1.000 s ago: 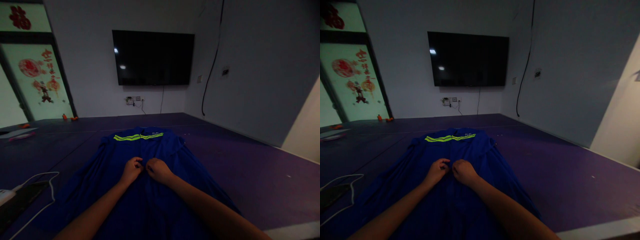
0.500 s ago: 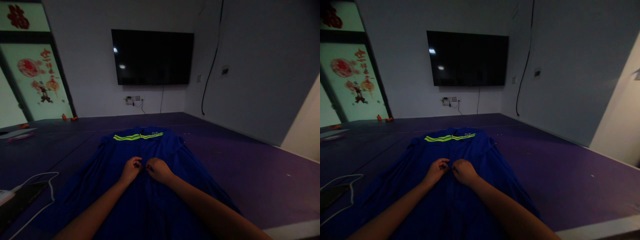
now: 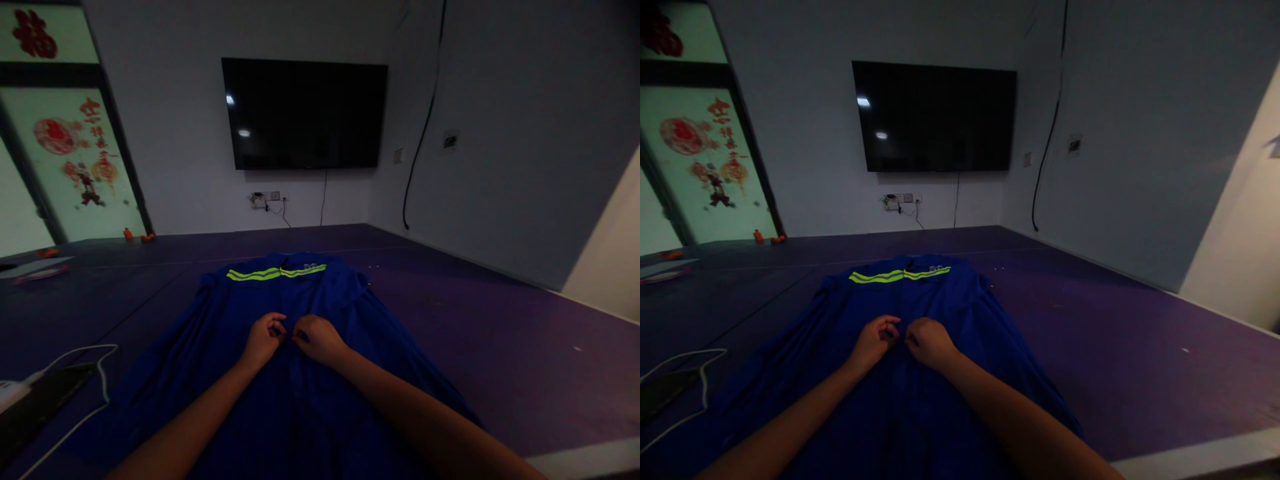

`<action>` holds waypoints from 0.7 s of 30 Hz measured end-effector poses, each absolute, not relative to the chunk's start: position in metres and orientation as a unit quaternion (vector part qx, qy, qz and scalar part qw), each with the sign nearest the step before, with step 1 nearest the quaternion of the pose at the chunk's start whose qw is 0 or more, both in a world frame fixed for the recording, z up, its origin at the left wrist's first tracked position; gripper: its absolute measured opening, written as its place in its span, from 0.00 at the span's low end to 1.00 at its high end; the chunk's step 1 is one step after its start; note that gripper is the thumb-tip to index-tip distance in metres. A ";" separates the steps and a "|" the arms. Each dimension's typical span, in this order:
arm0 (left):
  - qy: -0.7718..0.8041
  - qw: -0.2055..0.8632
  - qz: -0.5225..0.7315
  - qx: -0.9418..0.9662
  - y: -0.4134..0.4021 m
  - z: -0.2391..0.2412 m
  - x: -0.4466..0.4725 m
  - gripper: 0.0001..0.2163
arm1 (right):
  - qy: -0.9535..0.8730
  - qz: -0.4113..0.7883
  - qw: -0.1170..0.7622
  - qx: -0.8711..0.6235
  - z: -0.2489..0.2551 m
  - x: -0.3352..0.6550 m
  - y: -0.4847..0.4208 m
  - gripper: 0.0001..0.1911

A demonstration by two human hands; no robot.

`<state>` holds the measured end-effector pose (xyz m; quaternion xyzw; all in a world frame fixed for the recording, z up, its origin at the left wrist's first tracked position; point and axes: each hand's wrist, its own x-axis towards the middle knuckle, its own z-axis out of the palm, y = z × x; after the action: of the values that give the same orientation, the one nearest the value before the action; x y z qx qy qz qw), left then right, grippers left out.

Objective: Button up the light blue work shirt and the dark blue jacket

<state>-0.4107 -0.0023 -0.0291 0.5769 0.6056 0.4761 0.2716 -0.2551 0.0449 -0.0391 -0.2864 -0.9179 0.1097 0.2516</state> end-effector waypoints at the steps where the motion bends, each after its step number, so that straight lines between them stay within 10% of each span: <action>1: 0.607 0.271 0.474 0.577 -0.002 -0.029 -0.411 0.17 | -0.918 0.110 0.255 -0.284 -0.039 -0.255 0.045 0.05; 21: 0.615 0.288 0.448 0.581 0.002 -0.033 -0.415 0.16 | -0.925 0.106 0.252 -0.266 -0.042 -0.254 0.049 0.04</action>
<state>-0.4152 0.0020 -0.0328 0.5812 0.6150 0.4485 0.2879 -0.2536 0.0489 -0.0417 -0.2657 -0.9246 0.1055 0.2518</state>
